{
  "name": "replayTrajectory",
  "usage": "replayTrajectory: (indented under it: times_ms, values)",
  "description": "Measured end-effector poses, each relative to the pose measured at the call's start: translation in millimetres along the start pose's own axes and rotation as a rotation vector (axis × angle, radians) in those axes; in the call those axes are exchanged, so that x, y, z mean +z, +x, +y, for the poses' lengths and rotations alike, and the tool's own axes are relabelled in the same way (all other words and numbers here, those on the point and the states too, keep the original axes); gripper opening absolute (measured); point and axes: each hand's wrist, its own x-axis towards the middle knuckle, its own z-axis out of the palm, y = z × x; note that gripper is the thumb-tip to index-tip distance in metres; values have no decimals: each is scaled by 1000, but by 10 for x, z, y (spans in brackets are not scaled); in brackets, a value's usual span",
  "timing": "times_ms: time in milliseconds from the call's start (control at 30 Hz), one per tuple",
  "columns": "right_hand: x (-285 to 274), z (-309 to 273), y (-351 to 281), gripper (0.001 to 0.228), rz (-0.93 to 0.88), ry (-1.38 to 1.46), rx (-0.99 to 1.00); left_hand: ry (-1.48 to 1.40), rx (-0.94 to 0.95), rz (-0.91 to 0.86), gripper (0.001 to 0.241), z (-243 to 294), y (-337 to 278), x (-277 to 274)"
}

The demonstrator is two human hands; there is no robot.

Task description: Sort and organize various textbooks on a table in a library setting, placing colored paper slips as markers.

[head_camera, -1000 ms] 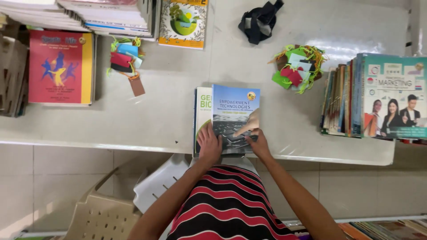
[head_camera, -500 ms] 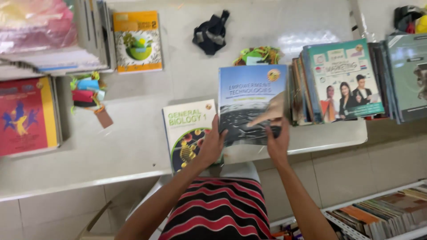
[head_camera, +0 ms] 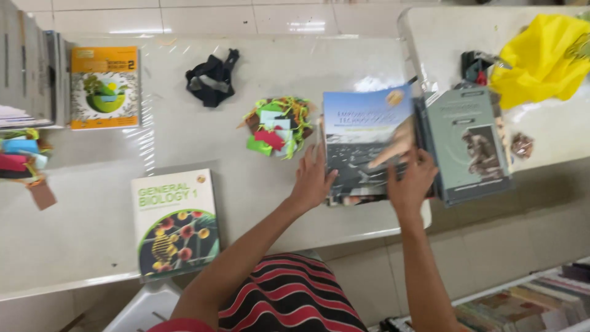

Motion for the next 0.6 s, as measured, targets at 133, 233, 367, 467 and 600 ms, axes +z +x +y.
replayTrajectory:
  times_ms: [133,233,367,467,600]
  values:
    - [352,149,-61,57,-54,-163,-44,-216,-361,-179,72,47,47,403]
    - [341,194,-62,55,-11,-35,-115,-290,-247,-32,72,49,8,582]
    - [308,302,41,54,-1,-35,-132,-352,-239,15,82,69,63,706]
    - [294,323,41,55,6,-33,-131,-371,-218,47,83,90,64,724]
    - [218,206,66,55,14,-41,-105,-367,-233,41,82,43,55,721]
